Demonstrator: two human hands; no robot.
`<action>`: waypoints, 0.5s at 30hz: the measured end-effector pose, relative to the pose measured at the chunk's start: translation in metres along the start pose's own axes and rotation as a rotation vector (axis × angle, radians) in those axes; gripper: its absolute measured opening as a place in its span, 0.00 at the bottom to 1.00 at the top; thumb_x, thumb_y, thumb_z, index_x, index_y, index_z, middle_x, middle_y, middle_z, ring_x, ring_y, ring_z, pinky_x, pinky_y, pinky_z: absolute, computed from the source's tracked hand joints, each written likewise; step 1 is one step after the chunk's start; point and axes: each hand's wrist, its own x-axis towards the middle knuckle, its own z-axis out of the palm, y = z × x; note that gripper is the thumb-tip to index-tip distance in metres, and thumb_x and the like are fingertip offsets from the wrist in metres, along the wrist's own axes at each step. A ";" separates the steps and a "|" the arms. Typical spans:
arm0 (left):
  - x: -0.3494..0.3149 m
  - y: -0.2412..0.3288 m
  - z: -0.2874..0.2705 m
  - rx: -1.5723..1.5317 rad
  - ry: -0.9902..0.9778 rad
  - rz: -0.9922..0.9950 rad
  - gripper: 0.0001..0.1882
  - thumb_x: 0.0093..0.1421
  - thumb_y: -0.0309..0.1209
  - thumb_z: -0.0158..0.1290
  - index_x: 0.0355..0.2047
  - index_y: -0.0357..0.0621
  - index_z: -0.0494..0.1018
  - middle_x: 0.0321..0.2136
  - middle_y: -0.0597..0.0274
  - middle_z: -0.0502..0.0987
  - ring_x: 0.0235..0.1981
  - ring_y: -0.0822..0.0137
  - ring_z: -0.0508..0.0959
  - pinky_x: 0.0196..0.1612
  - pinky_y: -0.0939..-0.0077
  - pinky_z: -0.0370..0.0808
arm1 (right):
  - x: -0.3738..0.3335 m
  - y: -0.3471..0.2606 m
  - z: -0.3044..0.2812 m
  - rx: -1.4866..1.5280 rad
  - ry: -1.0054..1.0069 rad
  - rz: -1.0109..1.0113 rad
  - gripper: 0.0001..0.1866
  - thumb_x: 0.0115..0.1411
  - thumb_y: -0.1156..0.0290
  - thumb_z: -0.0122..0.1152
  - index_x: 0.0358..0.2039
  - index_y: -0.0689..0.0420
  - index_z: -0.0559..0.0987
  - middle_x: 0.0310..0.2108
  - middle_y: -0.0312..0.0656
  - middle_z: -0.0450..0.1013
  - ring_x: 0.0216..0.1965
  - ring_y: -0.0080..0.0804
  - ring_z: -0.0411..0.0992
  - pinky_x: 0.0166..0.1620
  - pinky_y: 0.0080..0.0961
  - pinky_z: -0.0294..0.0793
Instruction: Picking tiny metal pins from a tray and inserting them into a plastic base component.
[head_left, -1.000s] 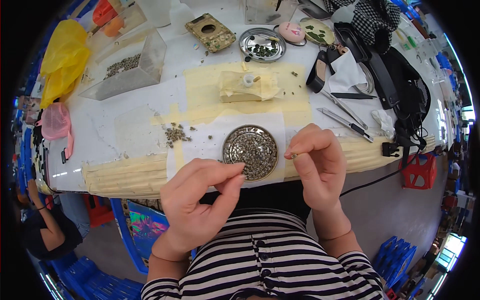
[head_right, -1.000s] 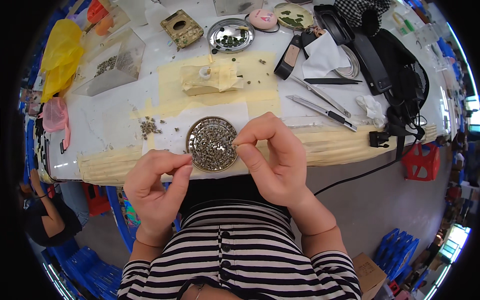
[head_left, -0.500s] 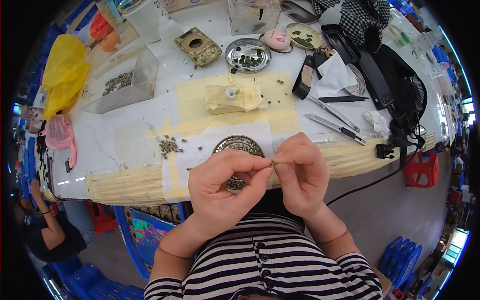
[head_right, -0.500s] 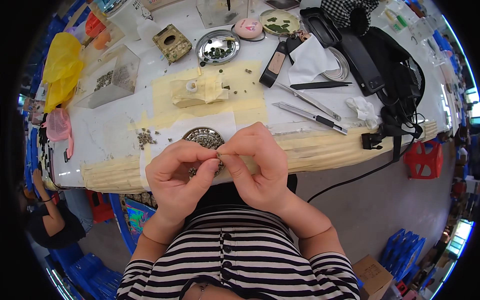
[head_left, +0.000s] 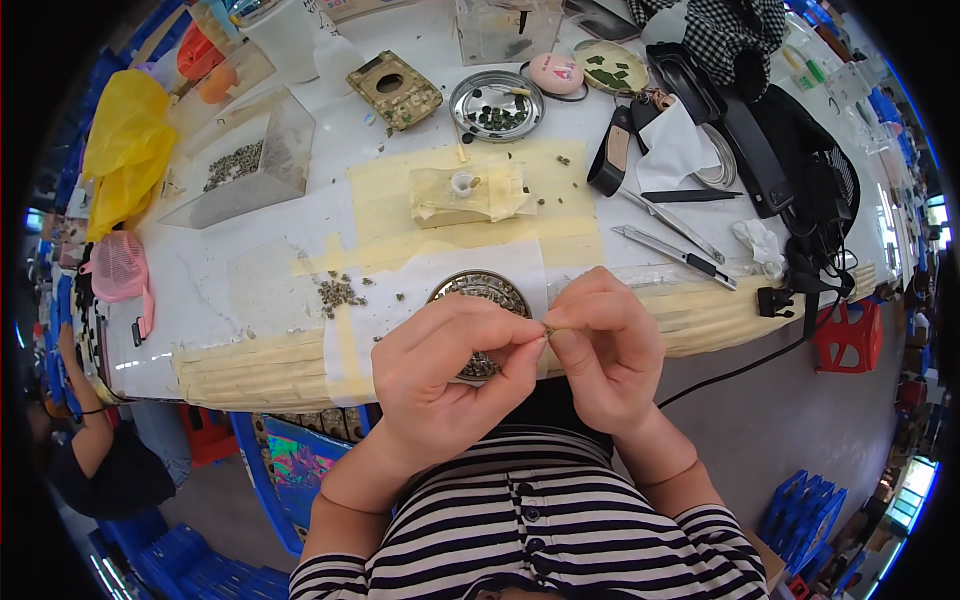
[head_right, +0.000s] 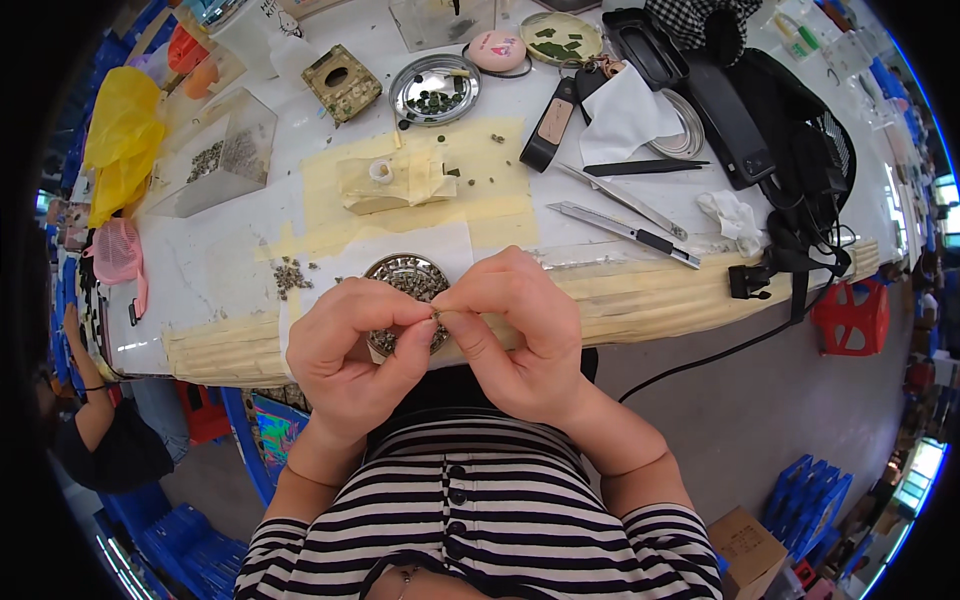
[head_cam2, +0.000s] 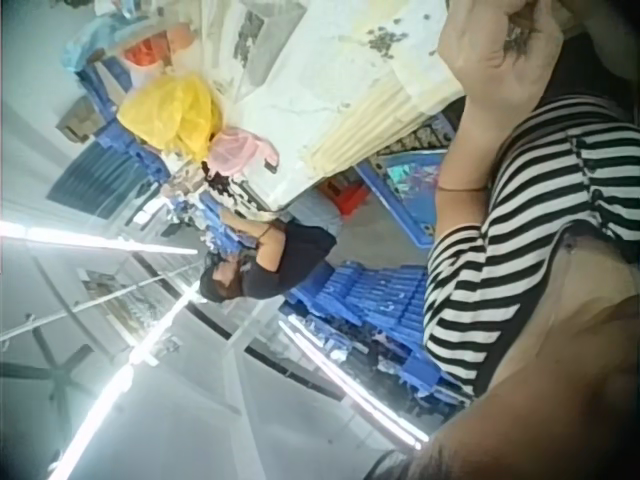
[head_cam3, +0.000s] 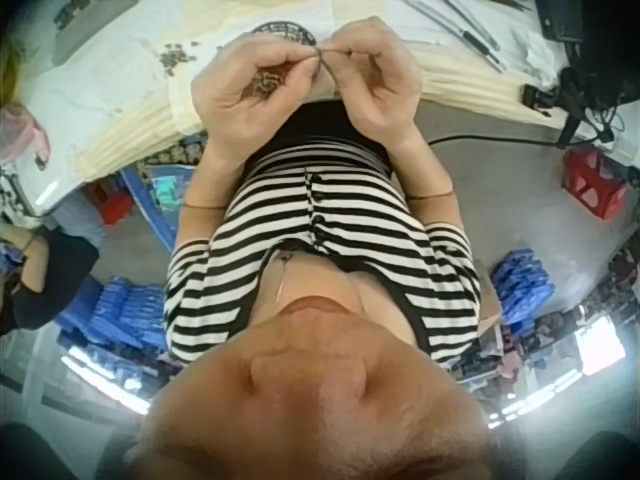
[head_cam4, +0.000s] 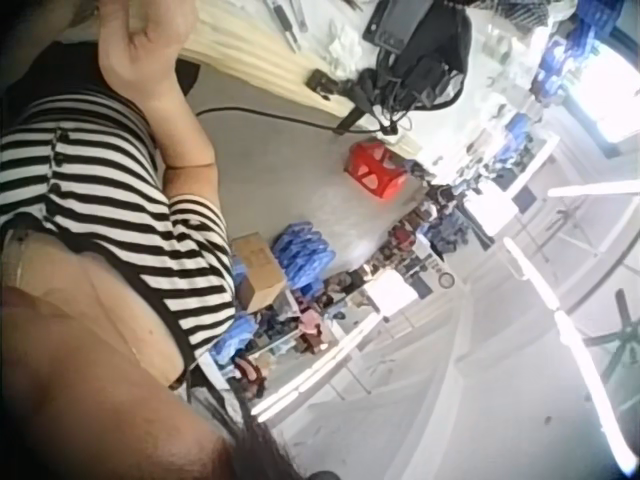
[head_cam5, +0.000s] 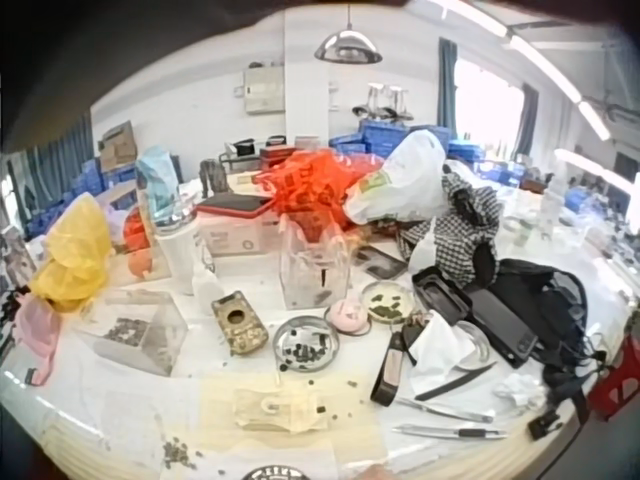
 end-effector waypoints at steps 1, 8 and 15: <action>0.000 0.000 0.000 0.028 0.001 0.021 0.09 0.48 0.16 0.63 0.31 0.36 0.79 0.25 0.58 0.78 0.23 0.71 0.78 0.25 0.80 0.74 | 0.001 0.000 0.000 -0.004 -0.003 -0.002 0.08 0.54 0.83 0.64 0.36 0.60 0.78 0.29 0.41 0.74 0.30 0.33 0.71 0.35 0.24 0.70; -0.003 0.000 -0.001 0.102 0.032 0.040 0.08 0.48 0.16 0.62 0.30 0.36 0.79 0.26 0.57 0.79 0.26 0.67 0.78 0.29 0.79 0.73 | 0.005 -0.003 -0.001 -0.056 -0.025 -0.013 0.09 0.53 0.84 0.64 0.35 0.61 0.79 0.29 0.42 0.75 0.30 0.34 0.73 0.35 0.24 0.71; 0.001 -0.001 0.000 0.130 0.014 0.051 0.09 0.48 0.17 0.63 0.31 0.37 0.79 0.26 0.57 0.79 0.25 0.65 0.78 0.27 0.77 0.74 | 0.007 -0.004 -0.002 -0.218 0.006 -0.089 0.08 0.52 0.84 0.66 0.33 0.61 0.80 0.27 0.42 0.75 0.27 0.35 0.73 0.32 0.25 0.71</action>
